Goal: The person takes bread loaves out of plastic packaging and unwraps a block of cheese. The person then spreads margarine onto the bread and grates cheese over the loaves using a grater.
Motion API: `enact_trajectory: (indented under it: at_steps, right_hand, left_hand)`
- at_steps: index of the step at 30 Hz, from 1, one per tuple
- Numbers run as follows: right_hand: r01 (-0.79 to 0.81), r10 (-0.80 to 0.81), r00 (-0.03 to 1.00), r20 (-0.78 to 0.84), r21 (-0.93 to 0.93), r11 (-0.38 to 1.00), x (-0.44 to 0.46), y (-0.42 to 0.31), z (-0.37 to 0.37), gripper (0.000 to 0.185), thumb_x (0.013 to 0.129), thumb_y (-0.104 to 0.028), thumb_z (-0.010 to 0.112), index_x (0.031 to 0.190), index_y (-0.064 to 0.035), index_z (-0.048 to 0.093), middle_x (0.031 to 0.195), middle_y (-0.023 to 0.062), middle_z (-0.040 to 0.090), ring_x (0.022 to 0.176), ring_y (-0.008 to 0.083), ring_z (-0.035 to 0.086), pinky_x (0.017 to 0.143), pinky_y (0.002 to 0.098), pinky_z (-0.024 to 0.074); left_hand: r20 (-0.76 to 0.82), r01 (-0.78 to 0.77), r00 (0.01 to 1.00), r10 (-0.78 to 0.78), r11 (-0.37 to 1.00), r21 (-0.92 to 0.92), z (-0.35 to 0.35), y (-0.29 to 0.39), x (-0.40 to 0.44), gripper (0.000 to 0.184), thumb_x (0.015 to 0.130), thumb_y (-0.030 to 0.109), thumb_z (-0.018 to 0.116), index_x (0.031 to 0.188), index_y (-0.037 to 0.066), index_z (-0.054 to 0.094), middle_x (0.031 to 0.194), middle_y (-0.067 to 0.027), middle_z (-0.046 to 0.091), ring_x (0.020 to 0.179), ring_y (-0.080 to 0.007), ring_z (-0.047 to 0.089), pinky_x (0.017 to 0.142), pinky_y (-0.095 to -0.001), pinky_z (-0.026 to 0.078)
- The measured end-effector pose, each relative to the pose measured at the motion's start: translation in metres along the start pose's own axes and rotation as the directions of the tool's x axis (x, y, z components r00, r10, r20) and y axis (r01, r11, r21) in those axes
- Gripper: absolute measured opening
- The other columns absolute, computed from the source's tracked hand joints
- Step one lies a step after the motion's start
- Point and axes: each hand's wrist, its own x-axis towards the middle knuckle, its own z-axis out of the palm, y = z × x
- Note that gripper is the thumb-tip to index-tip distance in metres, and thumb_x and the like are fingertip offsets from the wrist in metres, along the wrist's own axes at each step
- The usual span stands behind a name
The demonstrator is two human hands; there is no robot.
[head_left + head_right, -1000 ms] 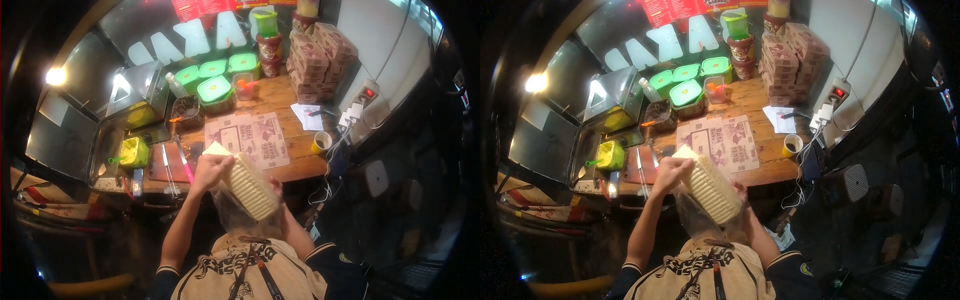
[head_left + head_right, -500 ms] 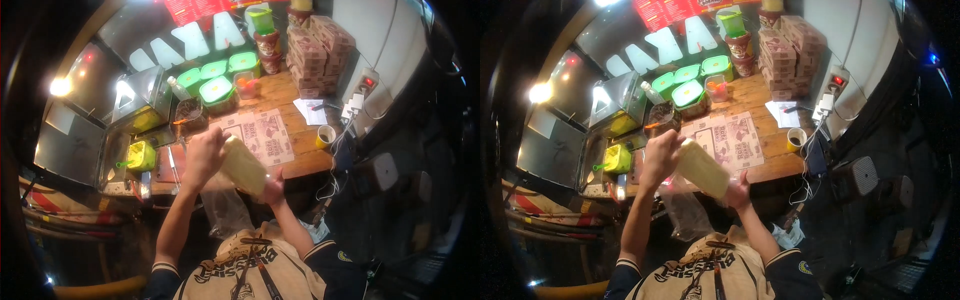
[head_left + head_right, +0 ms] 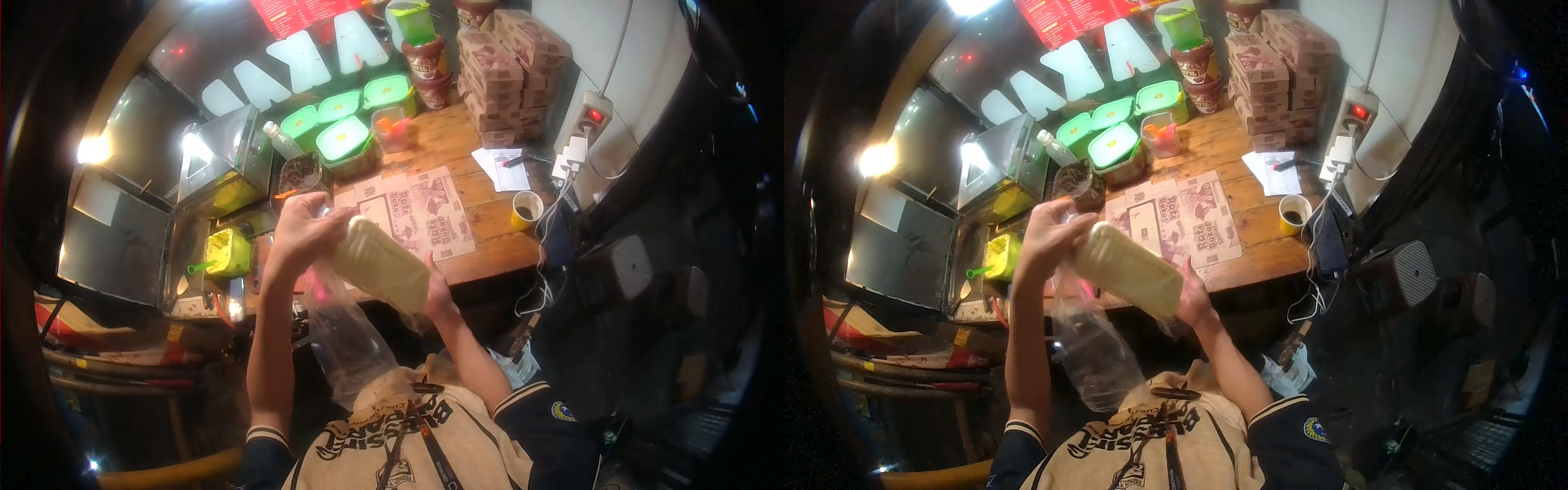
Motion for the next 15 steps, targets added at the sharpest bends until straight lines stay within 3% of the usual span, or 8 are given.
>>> enact_trajectory:
  at_steps: [4, 7, 8, 11, 13, 15]
  right_hand:
    - [0.018, -0.028, 0.998, 0.06, 0.164, 0.986, -0.003, -0.006, 0.009, 0.082, 0.091, -0.066, 0.035, 0.144, -0.0029, 0.028, 0.145, 0.0149, 0.037, 0.135, 0.0296, 0.033, 0.111, 0.0454, 0.0269]
    - [0.024, -0.046, 0.994, 0.099, 0.211, 0.977, -0.001, -0.007, 0.015, 0.092, 0.086, -0.072, 0.037, 0.147, -0.0037, 0.022, 0.15, 0.0143, 0.029, 0.138, 0.0297, 0.029, 0.112, 0.0456, 0.0241]
    - [0.022, -0.048, 0.992, 0.117, 0.213, 0.977, 0.002, -0.005, 0.011, 0.096, 0.084, -0.074, 0.038, 0.147, -0.0039, 0.02, 0.151, 0.014, 0.027, 0.138, 0.0297, 0.028, 0.113, 0.0457, 0.0229]
    - [-0.003, -0.025, 0.982, 0.189, 0.146, 0.989, 0.008, -0.004, 0.014, 0.103, 0.08, -0.077, 0.039, 0.149, -0.0044, 0.015, 0.153, 0.014, 0.022, 0.139, 0.0321, 0.026, 0.113, 0.0473, 0.0211]
    - [-0.023, -0.002, 0.97, 0.244, 0.098, 0.995, 0.012, -0.005, 0.023, 0.105, 0.079, -0.078, 0.04, 0.15, -0.0061, 0.013, 0.154, 0.0143, 0.02, 0.139, 0.0346, 0.024, 0.114, 0.0496, 0.0195]
    - [-0.043, 0.022, 0.956, 0.292, 0.068, 0.997, 0.007, -0.004, 0.034, 0.104, 0.078, -0.078, 0.04, 0.151, -0.0093, 0.011, 0.154, 0.0145, 0.018, 0.141, 0.0372, 0.02, 0.114, 0.0528, 0.0167]
  left_hand:
    - [-0.042, -0.243, 0.959, 0.281, 0.888, 0.391, 0.011, -0.008, 0.003, 0.033, 0.075, 0.023, 0.075, 0.067, -0.003, 0.056, 0.059, -0.0113, 0.055, 0.053, -0.0165, 0.052, 0.053, -0.0335, 0.043]
    - [-0.025, -0.23, 0.958, 0.286, 0.816, 0.531, 0.02, 0.012, -0.006, 0.037, 0.075, 0.026, 0.076, 0.067, -0.003, 0.056, 0.06, -0.013, 0.057, 0.053, -0.0202, 0.054, 0.054, -0.0346, 0.044]
    - [-0.014, -0.265, 0.95, 0.312, 0.829, 0.492, 0.023, 0.019, -0.008, 0.035, 0.074, 0.025, 0.078, 0.066, -0.002, 0.057, 0.06, -0.0127, 0.056, 0.053, -0.02, 0.054, 0.053, -0.0356, 0.043]
    - [0.026, -0.265, 0.948, 0.316, 0.744, 0.613, 0.017, 0.026, -0.009, 0.033, 0.074, 0.023, 0.079, 0.071, -0.003, 0.059, 0.062, -0.0094, 0.056, 0.055, -0.0118, 0.049, 0.052, -0.0323, 0.041]
    - [-0.07, -0.309, 0.902, 0.425, 0.752, 0.583, 0.005, 0.026, -0.005, 0.032, 0.072, 0.021, 0.081, 0.073, -0.003, 0.06, 0.062, -0.0117, 0.057, 0.054, -0.0157, 0.05, 0.054, -0.0344, 0.043]
    - [0.058, -0.299, 0.931, 0.36, 0.664, 0.685, 0.01, 0.033, -0.001, 0.031, 0.073, 0.021, 0.08, 0.073, -0.003, 0.06, 0.06, -0.0115, 0.056, 0.054, -0.0146, 0.051, 0.054, -0.0336, 0.043]
